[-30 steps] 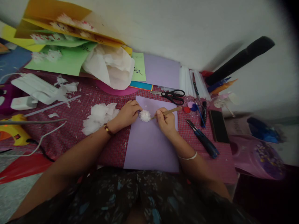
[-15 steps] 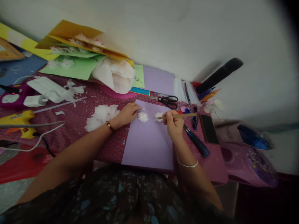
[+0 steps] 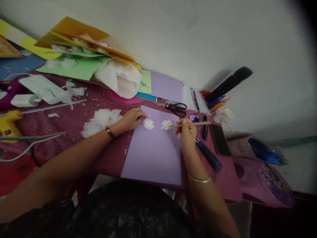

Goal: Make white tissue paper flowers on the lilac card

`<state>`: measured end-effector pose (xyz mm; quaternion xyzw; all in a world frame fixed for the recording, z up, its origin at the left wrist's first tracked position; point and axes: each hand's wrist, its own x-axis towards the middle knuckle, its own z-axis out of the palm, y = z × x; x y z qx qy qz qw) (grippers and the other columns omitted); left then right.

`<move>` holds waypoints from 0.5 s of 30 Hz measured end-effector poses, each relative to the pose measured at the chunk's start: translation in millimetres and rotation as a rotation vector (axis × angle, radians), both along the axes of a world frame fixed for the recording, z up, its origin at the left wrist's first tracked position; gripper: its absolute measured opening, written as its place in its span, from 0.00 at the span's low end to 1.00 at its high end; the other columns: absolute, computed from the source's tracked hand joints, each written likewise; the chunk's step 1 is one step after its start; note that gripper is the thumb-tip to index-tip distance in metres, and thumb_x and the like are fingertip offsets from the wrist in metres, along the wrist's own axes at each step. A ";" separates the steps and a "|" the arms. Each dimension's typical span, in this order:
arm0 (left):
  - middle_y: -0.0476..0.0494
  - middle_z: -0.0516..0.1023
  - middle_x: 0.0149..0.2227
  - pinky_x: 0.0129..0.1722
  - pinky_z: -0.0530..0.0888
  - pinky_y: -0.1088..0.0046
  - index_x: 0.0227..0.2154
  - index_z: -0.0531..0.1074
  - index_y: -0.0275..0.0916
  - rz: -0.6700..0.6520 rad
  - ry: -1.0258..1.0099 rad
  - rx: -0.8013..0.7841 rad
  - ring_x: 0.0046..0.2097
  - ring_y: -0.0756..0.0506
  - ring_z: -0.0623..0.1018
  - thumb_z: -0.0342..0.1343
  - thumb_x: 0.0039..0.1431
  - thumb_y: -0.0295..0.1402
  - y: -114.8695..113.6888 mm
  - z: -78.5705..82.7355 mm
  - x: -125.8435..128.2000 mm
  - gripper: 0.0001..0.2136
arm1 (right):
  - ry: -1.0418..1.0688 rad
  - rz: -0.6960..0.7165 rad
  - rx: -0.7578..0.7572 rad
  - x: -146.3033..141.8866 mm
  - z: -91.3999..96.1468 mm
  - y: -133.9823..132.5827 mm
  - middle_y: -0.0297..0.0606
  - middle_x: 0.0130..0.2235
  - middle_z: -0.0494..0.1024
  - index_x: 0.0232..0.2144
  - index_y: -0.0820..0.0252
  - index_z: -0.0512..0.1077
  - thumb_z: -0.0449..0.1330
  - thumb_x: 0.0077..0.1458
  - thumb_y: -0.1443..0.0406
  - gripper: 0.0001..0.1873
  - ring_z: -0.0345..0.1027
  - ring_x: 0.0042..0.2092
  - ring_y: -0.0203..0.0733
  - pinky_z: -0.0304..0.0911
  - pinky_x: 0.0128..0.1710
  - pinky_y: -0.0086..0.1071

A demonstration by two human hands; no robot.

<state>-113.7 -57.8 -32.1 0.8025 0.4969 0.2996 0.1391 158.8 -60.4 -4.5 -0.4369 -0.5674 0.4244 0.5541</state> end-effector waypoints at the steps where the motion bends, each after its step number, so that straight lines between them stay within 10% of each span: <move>1: 0.41 0.78 0.38 0.48 0.73 0.61 0.38 0.78 0.38 0.007 -0.001 0.003 0.43 0.43 0.75 0.48 0.52 0.22 -0.4 -0.8 0.6 0.15 | 0.006 -0.023 0.011 2.0 0.7 0.9 0.29 0.19 0.68 0.29 0.57 0.69 0.56 0.61 0.49 0.19 0.61 0.19 0.32 0.57 0.18 0.26; 11: 0.42 0.78 0.40 0.46 0.72 0.60 0.42 0.75 0.39 0.050 -0.006 -0.073 0.43 0.42 0.75 0.47 0.57 0.25 -16.9 6.1 6.5 0.14 | -0.115 -0.260 0.025 17.2 0.0 6.9 0.29 0.19 0.68 0.29 0.55 0.68 0.53 0.64 0.53 0.16 0.62 0.19 0.35 0.58 0.19 0.29; 15: 0.43 0.77 0.38 0.43 0.73 0.61 0.45 0.73 0.42 0.084 -0.027 -0.118 0.41 0.42 0.75 0.48 0.59 0.28 -23.9 11.0 4.8 0.13 | -0.209 -0.113 0.040 9.0 3.7 -8.5 0.32 0.22 0.72 0.30 0.54 0.70 0.53 0.65 0.55 0.15 0.66 0.22 0.36 0.61 0.21 0.30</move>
